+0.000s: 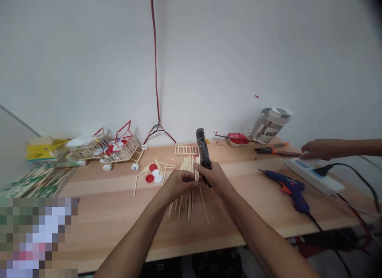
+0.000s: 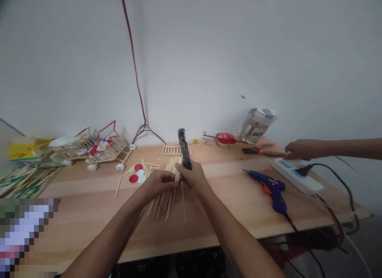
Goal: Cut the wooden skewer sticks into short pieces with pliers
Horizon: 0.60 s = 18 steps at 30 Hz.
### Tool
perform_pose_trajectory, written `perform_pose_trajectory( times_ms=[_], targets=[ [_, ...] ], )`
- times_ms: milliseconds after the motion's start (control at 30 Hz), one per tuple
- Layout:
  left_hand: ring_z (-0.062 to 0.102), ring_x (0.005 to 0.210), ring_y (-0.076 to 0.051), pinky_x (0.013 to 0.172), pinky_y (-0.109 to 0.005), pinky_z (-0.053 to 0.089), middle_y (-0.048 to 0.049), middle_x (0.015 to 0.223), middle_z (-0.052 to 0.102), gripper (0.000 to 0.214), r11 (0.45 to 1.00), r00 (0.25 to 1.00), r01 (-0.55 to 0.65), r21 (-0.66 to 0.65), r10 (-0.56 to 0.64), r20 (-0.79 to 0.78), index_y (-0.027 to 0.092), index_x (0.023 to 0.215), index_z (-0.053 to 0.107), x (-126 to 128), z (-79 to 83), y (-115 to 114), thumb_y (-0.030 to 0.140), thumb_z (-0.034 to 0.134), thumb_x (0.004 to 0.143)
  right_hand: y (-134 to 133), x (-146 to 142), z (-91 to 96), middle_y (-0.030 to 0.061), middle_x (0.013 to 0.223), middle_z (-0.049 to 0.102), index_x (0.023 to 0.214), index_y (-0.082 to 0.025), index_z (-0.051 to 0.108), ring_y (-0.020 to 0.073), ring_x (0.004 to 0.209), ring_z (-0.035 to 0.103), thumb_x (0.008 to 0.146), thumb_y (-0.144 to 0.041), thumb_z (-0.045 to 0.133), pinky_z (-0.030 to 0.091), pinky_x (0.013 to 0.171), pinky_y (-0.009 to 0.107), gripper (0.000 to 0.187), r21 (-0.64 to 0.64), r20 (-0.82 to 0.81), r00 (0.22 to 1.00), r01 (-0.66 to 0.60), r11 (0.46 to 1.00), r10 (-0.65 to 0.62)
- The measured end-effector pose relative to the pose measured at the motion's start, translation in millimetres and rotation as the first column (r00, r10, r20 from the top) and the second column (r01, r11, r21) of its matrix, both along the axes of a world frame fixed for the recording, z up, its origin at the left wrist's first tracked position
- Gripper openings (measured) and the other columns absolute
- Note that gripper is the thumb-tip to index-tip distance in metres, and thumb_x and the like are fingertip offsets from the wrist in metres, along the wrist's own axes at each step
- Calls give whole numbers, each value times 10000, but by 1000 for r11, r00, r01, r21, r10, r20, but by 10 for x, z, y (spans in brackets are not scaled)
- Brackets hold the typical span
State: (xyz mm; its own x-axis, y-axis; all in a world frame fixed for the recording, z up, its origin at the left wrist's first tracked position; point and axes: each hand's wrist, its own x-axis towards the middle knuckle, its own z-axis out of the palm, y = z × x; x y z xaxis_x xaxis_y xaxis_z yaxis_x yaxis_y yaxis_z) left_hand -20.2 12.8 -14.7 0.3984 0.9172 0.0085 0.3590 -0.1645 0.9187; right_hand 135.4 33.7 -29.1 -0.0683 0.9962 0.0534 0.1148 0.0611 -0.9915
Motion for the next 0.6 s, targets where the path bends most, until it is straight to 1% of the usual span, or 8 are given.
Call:
perform_pose_trajectory(
  times_ms=[133,200,267,367,433,467,533,600],
  targets=[
    [494,597,-111,581,-211,349,17,597,607,148,978,990,-52,203,77,-118,149,660,696,22,33,-30,283,652,706,41,33,-52,-15,453,505,541,-175,495,94,387,455,688,-524,652,348,370,208,410,-50,-22,1000,-24,998,23],
    [499,602,-112,584,-209,343,20,595,603,145,969,989,-65,237,95,-117,150,628,676,38,34,-43,262,644,714,46,39,-61,-18,448,498,539,-176,496,96,384,461,682,-526,660,353,370,208,412,-60,-37,999,-27,998,24],
    [505,604,-113,587,-208,344,22,585,591,155,970,989,-77,231,104,-105,146,613,658,50,25,-48,251,632,723,45,38,-63,-17,449,504,544,-179,498,101,381,465,679,-527,661,354,367,214,408,-61,-48,999,-26,998,23],
    [494,586,-109,569,-206,339,31,548,556,152,980,988,-94,177,113,-101,141,608,648,46,12,-38,243,628,718,39,31,-54,-13,450,512,544,-183,495,107,384,473,684,-522,657,363,375,222,401,-42,-45,999,-8,999,6],
    [511,597,-110,572,-204,356,28,580,581,120,994,997,-56,95,61,-55,140,660,667,33,13,-28,247,641,706,30,29,-39,-12,452,510,540,-183,490,105,390,469,686,-512,659,363,381,222,398,-24,-39,999,10,1000,-11],
    [530,614,-113,583,-205,373,20,617,608,126,999,1000,-22,42,23,-13,138,698,677,26,16,-25,261,650,703,23,28,-28,-11,456,510,539,-182,489,103,394,464,687,-507,660,359,382,221,396,-15,-37,999,19,1000,-19],
    [577,665,-128,616,-215,418,-13,715,658,205,997,994,37,-66,-30,100,130,771,681,20,23,-25,325,667,708,5,27,-4,-10,462,509,541,-182,489,104,401,459,697,-502,652,353,383,221,391,-3,-34,999,26,1000,-26],
    [620,714,-149,635,-236,461,-58,795,684,315,983,976,57,-176,-17,217,119,817,666,26,24,-33,418,668,720,-14,21,16,-14,460,503,545,-186,484,107,407,454,707,-497,644,349,388,224,385,9,-27,999,36,999,-35]
  ],
)
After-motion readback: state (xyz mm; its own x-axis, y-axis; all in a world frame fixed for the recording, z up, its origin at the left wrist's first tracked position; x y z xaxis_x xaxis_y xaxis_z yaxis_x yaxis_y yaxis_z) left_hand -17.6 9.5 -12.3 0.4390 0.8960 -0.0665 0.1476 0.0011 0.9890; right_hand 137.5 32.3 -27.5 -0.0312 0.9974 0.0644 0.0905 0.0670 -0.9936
